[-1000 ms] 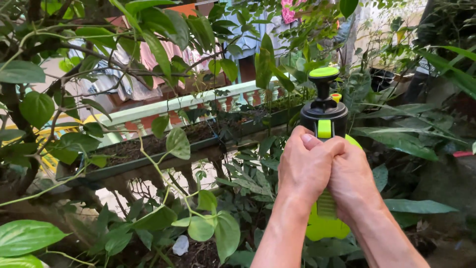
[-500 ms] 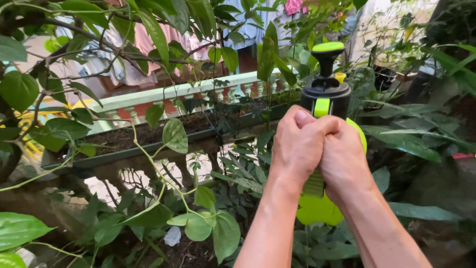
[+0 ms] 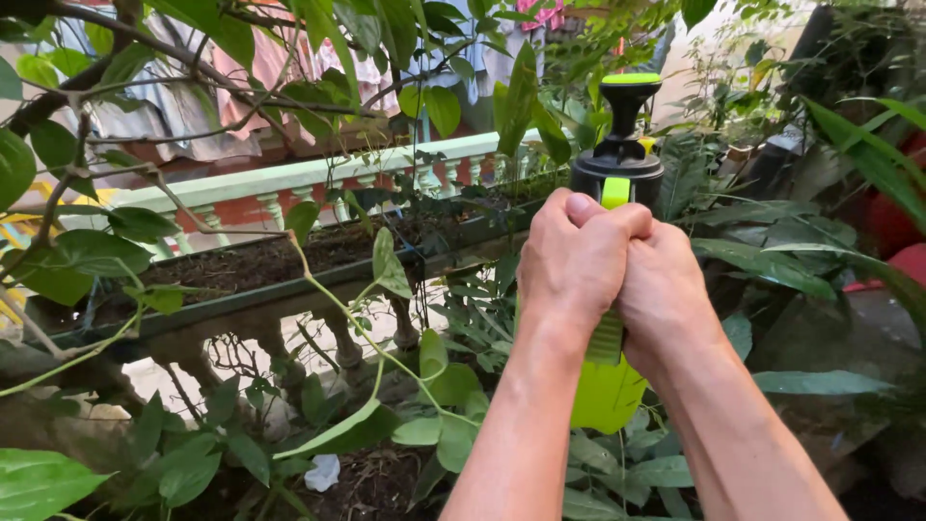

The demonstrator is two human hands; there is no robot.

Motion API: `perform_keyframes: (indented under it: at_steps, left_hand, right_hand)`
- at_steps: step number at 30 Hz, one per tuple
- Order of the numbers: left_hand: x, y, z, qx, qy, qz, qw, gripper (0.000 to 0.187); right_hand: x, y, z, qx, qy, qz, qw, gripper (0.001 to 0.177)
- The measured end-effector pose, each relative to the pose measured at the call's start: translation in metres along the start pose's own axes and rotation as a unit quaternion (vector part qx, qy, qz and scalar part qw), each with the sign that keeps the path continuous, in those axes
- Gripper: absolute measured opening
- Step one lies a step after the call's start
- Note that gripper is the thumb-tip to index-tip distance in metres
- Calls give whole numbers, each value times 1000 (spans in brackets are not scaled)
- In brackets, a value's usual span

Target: The recorder is using a manual pressure sprayer to apply liquid to various potted plants in a home garden area.

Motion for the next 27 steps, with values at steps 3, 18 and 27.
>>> perform_keyframes:
  at_steps: [3, 18, 27]
  left_hand:
    - [-1, 11, 1, -4, 4, 1, 1000, 51]
    - [-14, 14, 26, -41, -59, -31, 997, 49]
    - [-17, -22, 40, -68, -98, -54, 991, 46]
  right_hand:
    - [-3, -10, 0, -11, -6, 7, 1000, 24]
    - [-13, -10, -23, 12, 58, 22, 998, 21]
    - [-14, 20, -45, -5, 102, 22, 994, 22]
Point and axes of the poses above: each hand's wrist, its own x-axis towards the middle knuckle, its own y-axis out of the back of the hand, z = x × y, the point moved 4 cm from there along x, towards the middle knuckle, and after that the axes turned 2 degrees about -y, right-handed, at the moved point
